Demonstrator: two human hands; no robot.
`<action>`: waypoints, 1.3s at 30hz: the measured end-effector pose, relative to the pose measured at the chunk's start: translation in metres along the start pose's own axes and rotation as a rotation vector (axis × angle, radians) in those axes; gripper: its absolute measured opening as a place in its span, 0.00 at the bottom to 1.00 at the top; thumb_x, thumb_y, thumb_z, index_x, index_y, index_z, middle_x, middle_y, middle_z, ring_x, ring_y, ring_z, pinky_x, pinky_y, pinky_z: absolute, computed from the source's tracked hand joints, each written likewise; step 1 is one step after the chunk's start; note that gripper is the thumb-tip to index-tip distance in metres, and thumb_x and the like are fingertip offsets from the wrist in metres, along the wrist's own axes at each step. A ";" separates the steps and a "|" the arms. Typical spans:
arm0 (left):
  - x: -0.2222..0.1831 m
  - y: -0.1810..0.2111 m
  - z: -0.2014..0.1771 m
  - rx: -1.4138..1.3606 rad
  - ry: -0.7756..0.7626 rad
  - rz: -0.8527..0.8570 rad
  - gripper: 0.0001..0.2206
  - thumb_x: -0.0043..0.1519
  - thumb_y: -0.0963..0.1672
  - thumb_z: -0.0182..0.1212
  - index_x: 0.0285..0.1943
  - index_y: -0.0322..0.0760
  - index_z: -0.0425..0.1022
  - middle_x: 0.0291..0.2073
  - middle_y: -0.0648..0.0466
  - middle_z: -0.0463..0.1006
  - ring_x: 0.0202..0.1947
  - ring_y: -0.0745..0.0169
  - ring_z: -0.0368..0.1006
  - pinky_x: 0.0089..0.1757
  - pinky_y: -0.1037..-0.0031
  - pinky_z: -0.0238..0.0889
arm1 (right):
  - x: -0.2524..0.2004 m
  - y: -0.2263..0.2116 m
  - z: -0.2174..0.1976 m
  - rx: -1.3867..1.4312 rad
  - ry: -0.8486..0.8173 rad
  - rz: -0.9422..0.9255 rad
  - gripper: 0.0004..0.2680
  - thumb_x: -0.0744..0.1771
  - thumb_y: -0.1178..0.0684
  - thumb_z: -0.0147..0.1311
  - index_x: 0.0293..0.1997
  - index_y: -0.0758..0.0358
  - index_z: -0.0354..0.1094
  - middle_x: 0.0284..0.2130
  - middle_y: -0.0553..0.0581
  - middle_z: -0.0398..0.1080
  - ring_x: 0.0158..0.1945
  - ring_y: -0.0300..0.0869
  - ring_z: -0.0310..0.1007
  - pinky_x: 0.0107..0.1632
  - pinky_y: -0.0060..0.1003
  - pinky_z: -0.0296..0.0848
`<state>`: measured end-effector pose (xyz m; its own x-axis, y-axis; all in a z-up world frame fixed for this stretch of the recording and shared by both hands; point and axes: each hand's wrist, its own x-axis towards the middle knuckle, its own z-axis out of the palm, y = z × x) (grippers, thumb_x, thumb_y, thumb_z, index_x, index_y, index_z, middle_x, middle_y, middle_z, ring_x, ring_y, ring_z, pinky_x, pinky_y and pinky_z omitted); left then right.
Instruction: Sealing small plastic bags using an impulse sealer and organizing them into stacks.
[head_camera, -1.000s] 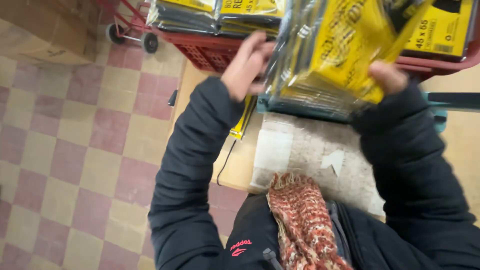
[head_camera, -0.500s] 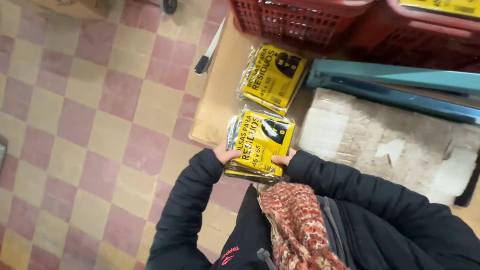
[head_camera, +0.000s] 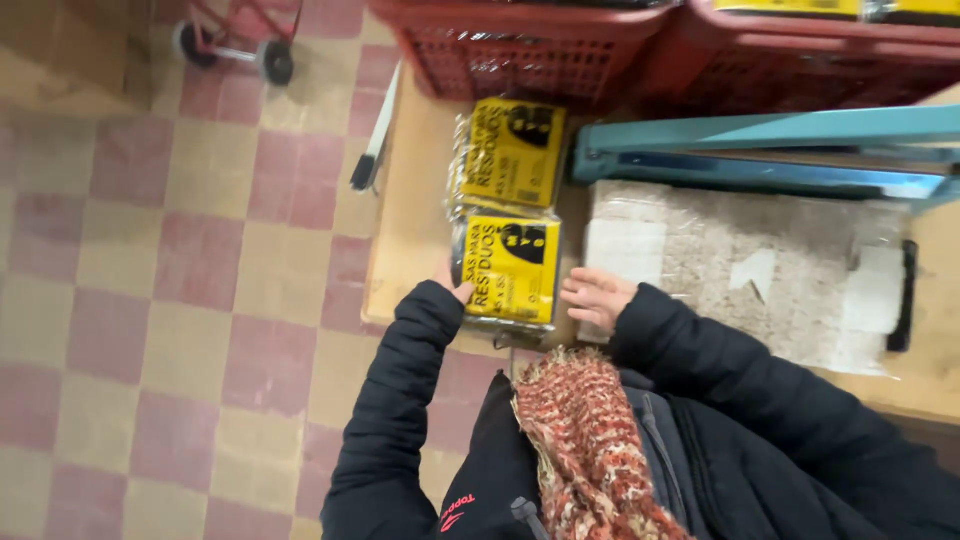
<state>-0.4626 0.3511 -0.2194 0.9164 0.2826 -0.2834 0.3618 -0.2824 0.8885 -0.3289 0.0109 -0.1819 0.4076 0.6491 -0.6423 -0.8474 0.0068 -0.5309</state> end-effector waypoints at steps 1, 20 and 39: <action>-0.002 0.039 -0.007 0.005 -0.017 0.016 0.30 0.56 0.42 0.62 0.68 0.29 0.59 0.51 0.40 0.76 0.52 0.47 0.74 0.53 0.64 0.67 | -0.019 -0.028 0.005 0.009 0.010 -0.019 0.21 0.66 0.59 0.53 0.67 0.64 0.56 0.62 0.60 0.66 0.65 0.49 0.68 0.62 0.46 0.71; 0.252 0.472 0.246 0.011 -0.147 0.681 0.27 0.61 0.48 0.66 0.65 0.27 0.66 0.54 0.36 0.78 0.56 0.46 0.76 0.55 0.64 0.69 | -0.074 -0.493 -0.257 -1.274 0.736 -0.881 0.27 0.66 0.42 0.68 0.64 0.75 0.61 0.55 0.71 0.70 0.59 0.56 0.71 0.61 0.46 0.69; 0.399 0.507 0.318 0.762 -0.167 0.303 0.20 0.67 0.58 0.46 0.61 0.60 0.74 0.50 0.37 0.78 0.50 0.36 0.75 0.50 0.59 0.67 | -0.093 -0.514 -0.232 -1.206 0.445 -0.616 0.27 0.67 0.47 0.60 0.69 0.71 0.52 0.57 0.73 0.68 0.59 0.56 0.71 0.60 0.41 0.69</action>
<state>0.1407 0.0288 0.0033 0.9842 -0.0284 -0.1745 0.0569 -0.8836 0.4647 0.1474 -0.2298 0.0222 0.8609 0.4899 -0.1376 0.2130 -0.5925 -0.7769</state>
